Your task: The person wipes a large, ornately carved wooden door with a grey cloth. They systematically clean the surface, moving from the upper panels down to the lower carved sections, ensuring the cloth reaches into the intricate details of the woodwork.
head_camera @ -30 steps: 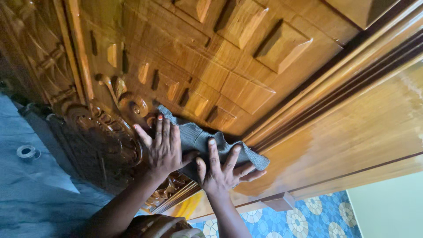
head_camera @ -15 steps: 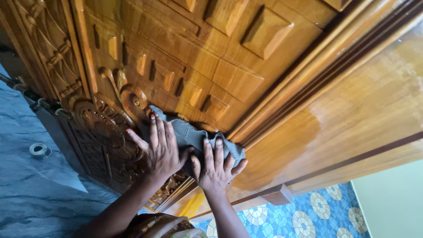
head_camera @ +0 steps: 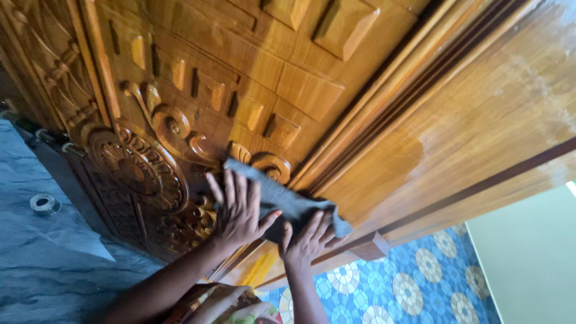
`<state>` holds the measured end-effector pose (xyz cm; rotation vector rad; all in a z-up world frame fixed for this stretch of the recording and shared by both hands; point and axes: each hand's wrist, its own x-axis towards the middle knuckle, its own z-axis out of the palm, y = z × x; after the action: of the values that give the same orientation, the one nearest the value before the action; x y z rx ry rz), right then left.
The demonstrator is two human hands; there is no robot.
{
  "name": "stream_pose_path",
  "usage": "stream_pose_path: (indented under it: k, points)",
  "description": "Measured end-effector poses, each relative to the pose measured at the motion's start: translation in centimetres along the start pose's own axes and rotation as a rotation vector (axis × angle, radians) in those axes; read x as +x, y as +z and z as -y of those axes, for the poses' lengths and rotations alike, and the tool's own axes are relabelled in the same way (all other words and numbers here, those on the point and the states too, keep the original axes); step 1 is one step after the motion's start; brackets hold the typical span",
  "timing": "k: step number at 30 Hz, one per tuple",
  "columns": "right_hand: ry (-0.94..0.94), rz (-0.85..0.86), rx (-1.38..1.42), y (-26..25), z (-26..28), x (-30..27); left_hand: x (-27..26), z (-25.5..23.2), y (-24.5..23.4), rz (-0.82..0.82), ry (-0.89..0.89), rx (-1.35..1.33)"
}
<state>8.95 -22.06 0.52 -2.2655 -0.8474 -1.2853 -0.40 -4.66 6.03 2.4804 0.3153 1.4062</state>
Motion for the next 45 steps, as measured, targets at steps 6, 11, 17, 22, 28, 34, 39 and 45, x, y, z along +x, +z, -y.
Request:
stream_pose_path:
  k: [6,11,17,22,28,34,39,45]
  points:
    - [0.081,-0.123,0.013,-4.1,1.3,6.8,6.3,-1.1,-0.1,-0.084,0.178,0.093]
    - [0.13,-0.158,0.049,-7.9,4.3,12.8,9.5,-2.2,-0.5,-0.068,0.293,0.227]
    - [0.055,-0.178,-0.137,-4.5,5.7,14.9,7.9,0.0,1.0,-0.111,0.226,0.092]
    - [-0.076,-0.193,-0.086,-1.3,6.2,12.6,5.2,3.6,3.2,-0.164,0.162,0.111]
    - [-0.104,0.057,0.069,0.1,6.3,10.2,2.6,6.9,4.9,-0.161,0.079,0.103]
    - [-0.304,-0.134,-0.079,0.0,7.2,11.0,-0.3,8.4,6.0,-0.181,0.032,0.099]
    - [-0.323,-0.08,-0.114,1.1,7.2,7.8,-4.5,8.9,7.5,-0.015,-0.04,0.168]
    - [-0.291,0.06,-0.086,2.9,6.6,1.6,-8.5,8.3,7.8,-0.057,0.05,0.077]
